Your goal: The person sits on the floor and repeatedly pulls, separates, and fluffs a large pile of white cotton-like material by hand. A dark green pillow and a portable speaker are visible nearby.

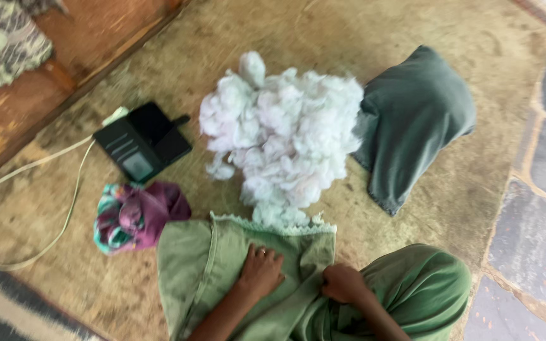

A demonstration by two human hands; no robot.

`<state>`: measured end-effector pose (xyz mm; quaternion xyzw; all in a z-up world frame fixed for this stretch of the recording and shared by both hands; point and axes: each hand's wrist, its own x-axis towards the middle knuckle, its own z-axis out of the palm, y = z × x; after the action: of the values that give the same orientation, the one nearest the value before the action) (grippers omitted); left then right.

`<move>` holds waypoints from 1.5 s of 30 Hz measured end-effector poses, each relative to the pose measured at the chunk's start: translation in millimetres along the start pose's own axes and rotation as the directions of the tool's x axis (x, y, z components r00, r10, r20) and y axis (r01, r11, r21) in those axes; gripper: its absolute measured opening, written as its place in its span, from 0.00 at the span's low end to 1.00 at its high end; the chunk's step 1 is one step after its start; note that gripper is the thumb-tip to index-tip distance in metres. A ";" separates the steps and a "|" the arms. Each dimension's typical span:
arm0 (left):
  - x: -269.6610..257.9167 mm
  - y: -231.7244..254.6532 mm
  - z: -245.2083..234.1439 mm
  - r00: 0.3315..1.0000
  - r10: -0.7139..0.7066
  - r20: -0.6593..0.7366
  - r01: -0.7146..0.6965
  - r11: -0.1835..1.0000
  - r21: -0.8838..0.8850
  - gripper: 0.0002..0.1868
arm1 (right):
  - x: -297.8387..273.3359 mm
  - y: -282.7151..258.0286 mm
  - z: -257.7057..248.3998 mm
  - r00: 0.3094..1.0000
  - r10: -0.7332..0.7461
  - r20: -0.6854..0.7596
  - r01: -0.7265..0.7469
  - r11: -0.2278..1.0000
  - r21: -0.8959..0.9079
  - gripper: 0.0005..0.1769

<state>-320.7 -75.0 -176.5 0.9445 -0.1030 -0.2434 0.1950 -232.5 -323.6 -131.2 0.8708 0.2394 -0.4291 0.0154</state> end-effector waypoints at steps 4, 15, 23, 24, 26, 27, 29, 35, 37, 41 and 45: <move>-18.5 -0.1 -18.1 0.950 -0.038 -0.311 0.058 0.997 0.054 0.29 | -20.3 45.4 15.1 0.940 0.153 -0.306 0.087 0.759 0.646 0.17; -147.3 0.2 -71.4 0.320 -0.581 -0.749 0.677 0.693 -0.249 0.23 | -127.8 90.8 -20.5 0.766 0.463 -0.446 -0.019 0.710 0.704 0.22; -141.3 -44.7 -70.9 0.279 -0.799 -0.533 0.764 0.521 -0.381 0.09 | -160.5 134.3 4.8 0.547 0.324 -0.772 -0.119 0.943 0.311 0.15; -140.9 -44.6 -79.3 0.288 -0.721 -0.630 0.745 0.582 -0.326 0.08 | -160.3 135.3 13.2 0.568 0.311 -0.762 -0.135 0.948 0.287 0.15; -148.1 -40.3 -93.0 0.299 -0.542 -0.785 0.709 0.677 -0.197 0.07 | -162.6 129.5 25.5 0.634 0.304 -0.712 -0.208 0.953 0.221 0.14; -146.7 -38.2 -100.2 0.331 -0.608 -0.721 0.731 0.649 -0.211 0.07 | -158.4 116.8 30.5 0.666 0.312 -0.678 -0.261 0.949 0.180 0.14; -145.4 -32.9 -111.1 0.376 -0.727 -0.574 0.779 0.584 -0.229 0.08 | -153.4 90.5 21.5 0.733 0.345 -0.585 -0.357 0.929 0.101 0.17; -105.6 -17.4 -123.0 0.586 -0.436 -0.684 0.638 0.768 0.057 0.25 | -118.1 1.0 -67.0 0.898 -0.301 -0.322 0.186 0.921 -0.344 0.42; -77.3 -14.8 -122.3 0.761 -0.190 -0.621 0.262 0.965 0.026 0.22 | -97.6 -12.6 -86.6 0.930 -0.346 -0.124 0.298 0.906 -0.301 0.49; -28.1 13.1 -114.5 0.995 -0.089 0.034 0.082 0.981 0.175 0.50 | -39.1 -4.1 -108.0 0.966 -0.094 0.239 0.156 0.954 -0.256 0.61; -28.5 24.3 -93.0 0.950 -0.095 0.298 0.078 0.995 0.069 0.51 | -9.0 20.8 -82.7 0.950 -0.141 0.278 0.227 0.923 -0.310 0.38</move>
<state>-301.2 -59.1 -79.5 0.9051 -0.0970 -0.3897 0.1395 -167.0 -326.5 -75.9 0.7675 0.3870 -0.4874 0.1540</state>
